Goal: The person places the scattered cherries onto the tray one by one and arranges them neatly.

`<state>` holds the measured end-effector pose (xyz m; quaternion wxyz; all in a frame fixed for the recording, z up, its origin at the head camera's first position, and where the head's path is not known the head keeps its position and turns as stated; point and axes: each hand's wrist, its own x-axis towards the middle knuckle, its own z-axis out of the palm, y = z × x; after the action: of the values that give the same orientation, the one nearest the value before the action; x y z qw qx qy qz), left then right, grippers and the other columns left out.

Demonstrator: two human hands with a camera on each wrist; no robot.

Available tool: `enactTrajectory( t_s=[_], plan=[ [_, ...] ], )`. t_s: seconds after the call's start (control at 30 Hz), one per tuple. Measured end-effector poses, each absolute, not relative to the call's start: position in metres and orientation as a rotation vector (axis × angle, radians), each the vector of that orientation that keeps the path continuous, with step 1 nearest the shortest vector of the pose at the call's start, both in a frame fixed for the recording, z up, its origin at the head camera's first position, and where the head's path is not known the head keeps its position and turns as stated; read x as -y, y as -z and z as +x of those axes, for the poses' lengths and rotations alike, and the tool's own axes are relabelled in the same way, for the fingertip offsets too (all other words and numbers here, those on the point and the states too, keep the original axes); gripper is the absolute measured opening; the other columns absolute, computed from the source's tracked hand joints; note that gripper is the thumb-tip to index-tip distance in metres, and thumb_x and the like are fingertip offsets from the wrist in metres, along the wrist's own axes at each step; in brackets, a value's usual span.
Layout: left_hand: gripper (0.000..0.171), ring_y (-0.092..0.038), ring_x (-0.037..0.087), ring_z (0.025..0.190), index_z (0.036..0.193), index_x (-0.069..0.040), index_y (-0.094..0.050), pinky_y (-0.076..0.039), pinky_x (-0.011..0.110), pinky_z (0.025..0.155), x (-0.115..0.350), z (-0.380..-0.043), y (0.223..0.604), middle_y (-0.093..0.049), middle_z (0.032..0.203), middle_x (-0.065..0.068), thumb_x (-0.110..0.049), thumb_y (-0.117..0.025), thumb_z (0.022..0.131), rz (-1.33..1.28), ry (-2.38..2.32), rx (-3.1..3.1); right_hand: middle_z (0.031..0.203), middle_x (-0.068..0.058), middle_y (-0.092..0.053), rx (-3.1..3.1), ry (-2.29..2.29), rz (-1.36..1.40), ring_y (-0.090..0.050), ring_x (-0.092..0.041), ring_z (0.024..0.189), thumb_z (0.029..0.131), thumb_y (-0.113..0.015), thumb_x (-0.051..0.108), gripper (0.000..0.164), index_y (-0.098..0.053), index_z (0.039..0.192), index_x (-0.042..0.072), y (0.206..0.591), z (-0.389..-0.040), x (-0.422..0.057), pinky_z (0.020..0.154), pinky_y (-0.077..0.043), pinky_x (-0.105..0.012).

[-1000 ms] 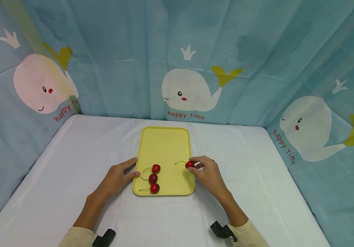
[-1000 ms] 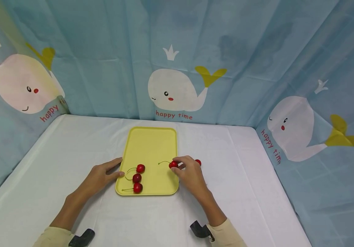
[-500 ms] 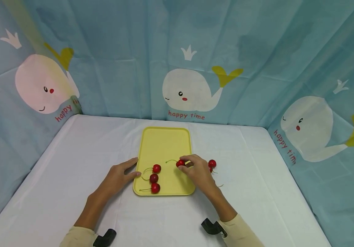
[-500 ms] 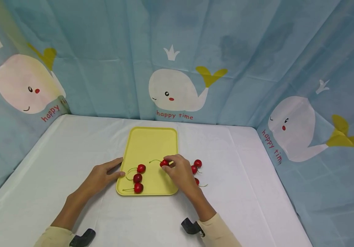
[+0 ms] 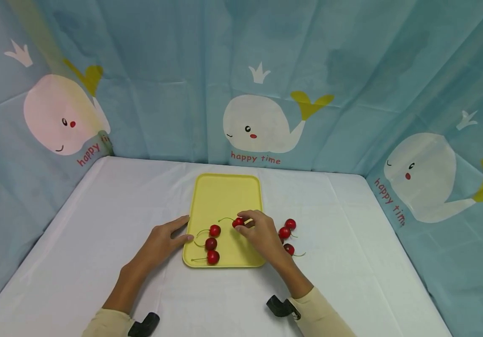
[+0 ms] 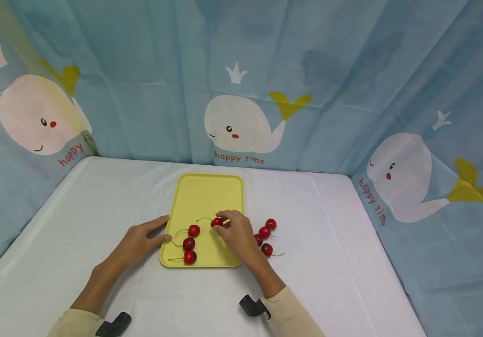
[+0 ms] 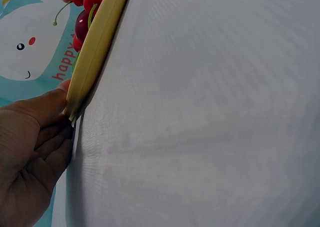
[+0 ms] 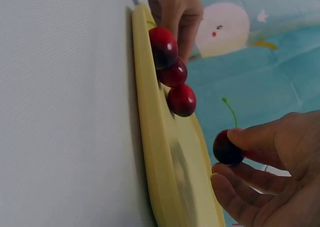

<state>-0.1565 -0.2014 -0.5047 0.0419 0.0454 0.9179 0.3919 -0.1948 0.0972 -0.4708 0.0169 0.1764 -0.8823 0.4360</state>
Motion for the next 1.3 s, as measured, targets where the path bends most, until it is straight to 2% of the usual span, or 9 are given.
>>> enactTrajectory(
  t_s=[0.37, 0.63, 1.07, 1.3],
  plan=[
    [0.074, -0.039, 0.041, 0.154, 0.160, -0.007, -0.047, -0.037, 0.060, 0.123, 0.202, -0.156, 0.505, -0.047, 0.163, 0.015, -0.031, -0.079, 0.097, 0.147, -1.212, -2.806, 0.113, -0.005, -0.076, 2.765, -1.384, 0.574, -0.075, -0.018, 0.097, 0.094, -0.082, 0.012, 0.026, -0.075, 0.119, 0.008, 0.477, -0.204, -0.082, 0.079, -0.063, -0.024],
    [0.075, -0.038, 0.040, 0.155, 0.160, -0.008, -0.047, -0.037, 0.060, 0.123, 0.201, -0.155, 0.504, -0.047, 0.163, 0.014, -0.031, -0.079, 0.097, 0.133, -1.210, -2.804, 0.115, -0.004, -0.076, 2.807, -1.325, 0.574, -0.071, -0.017, 0.099, 0.095, -0.081, 0.013, 0.028, -0.075, 0.122, 0.007, 0.478, -0.208, -0.072, 0.083, -0.062, -0.025],
    [0.072, -0.040, 0.042, 0.153, 0.159, -0.007, -0.049, -0.037, 0.061, 0.123, 0.202, -0.155, 0.502, -0.048, 0.162, 0.016, -0.032, -0.078, 0.098, 0.139, -1.204, -2.807, 0.110, -0.007, -0.077, 2.769, -1.238, 0.686, -0.073, -0.018, 0.094, 0.094, -0.082, 0.011, 0.026, -0.078, 0.118, 0.005, 0.482, -0.213, -0.057, 0.080, -0.062, -0.025],
    [0.072, -0.040, 0.042, 0.153, 0.159, -0.007, -0.049, -0.037, 0.061, 0.123, 0.201, -0.156, 0.502, -0.049, 0.162, 0.016, -0.032, -0.078, 0.098, 0.155, -1.213, -2.805, 0.113, -0.007, -0.077, 2.807, -1.198, 0.684, -0.072, -0.018, 0.096, 0.095, -0.082, 0.012, 0.028, -0.077, 0.121, 0.005, 0.484, -0.218, -0.050, 0.078, -0.059, -0.022]
  ],
)
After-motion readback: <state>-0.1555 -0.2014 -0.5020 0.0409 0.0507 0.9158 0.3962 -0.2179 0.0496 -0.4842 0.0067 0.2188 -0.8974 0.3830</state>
